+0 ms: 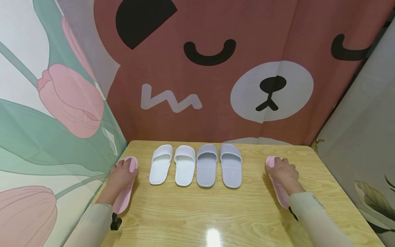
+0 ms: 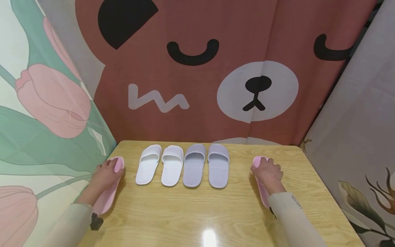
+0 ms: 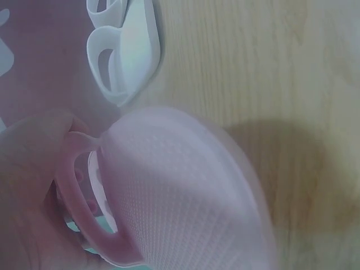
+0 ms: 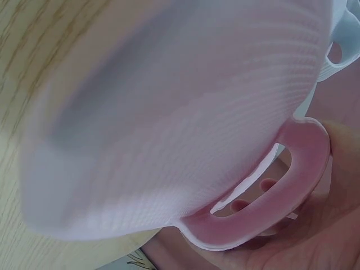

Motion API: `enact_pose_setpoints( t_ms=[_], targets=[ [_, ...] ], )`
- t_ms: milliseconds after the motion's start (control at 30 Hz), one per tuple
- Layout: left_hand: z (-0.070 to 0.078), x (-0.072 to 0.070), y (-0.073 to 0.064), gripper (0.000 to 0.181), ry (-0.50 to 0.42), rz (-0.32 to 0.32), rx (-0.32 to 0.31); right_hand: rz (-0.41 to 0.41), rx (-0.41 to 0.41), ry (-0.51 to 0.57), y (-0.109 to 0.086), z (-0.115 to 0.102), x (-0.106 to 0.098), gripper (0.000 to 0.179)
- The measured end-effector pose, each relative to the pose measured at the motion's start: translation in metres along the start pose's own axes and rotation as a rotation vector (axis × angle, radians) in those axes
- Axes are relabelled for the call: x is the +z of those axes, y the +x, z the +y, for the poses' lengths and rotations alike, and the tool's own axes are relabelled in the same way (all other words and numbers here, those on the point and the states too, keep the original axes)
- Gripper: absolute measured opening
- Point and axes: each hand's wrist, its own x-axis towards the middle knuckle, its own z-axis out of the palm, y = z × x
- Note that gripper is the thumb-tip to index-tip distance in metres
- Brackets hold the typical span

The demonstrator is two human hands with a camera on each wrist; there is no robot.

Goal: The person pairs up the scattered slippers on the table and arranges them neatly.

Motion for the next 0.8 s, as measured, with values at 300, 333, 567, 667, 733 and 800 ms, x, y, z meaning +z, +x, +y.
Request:
enact_pose_setpoints(
  t_ms=[300,333,567,667,733,800],
  targets=[
    [0.004,0.000,0.003,0.071,0.000,0.016,0.020,-0.005,-0.007,0.003,0.001,0.003,0.000,0.090],
    [0.004,-0.001,0.003,0.071,0.001,0.015,0.022,-0.004,-0.007,0.004,0.001,0.003,0.000,0.090],
    [0.007,-0.003,0.004,0.070,0.009,0.007,0.033,0.007,-0.006,0.008,0.000,0.001,-0.002,0.088],
    [0.010,-0.003,0.005,0.071,0.013,0.002,0.025,0.006,-0.007,0.009,0.000,0.001,-0.004,0.087],
    [0.011,-0.003,0.006,0.071,0.011,-0.001,0.015,0.004,-0.009,0.010,0.000,0.000,-0.005,0.087],
    [0.013,-0.003,0.007,0.072,0.011,-0.007,0.006,0.001,-0.008,0.010,0.000,0.000,-0.005,0.087]
  ],
)
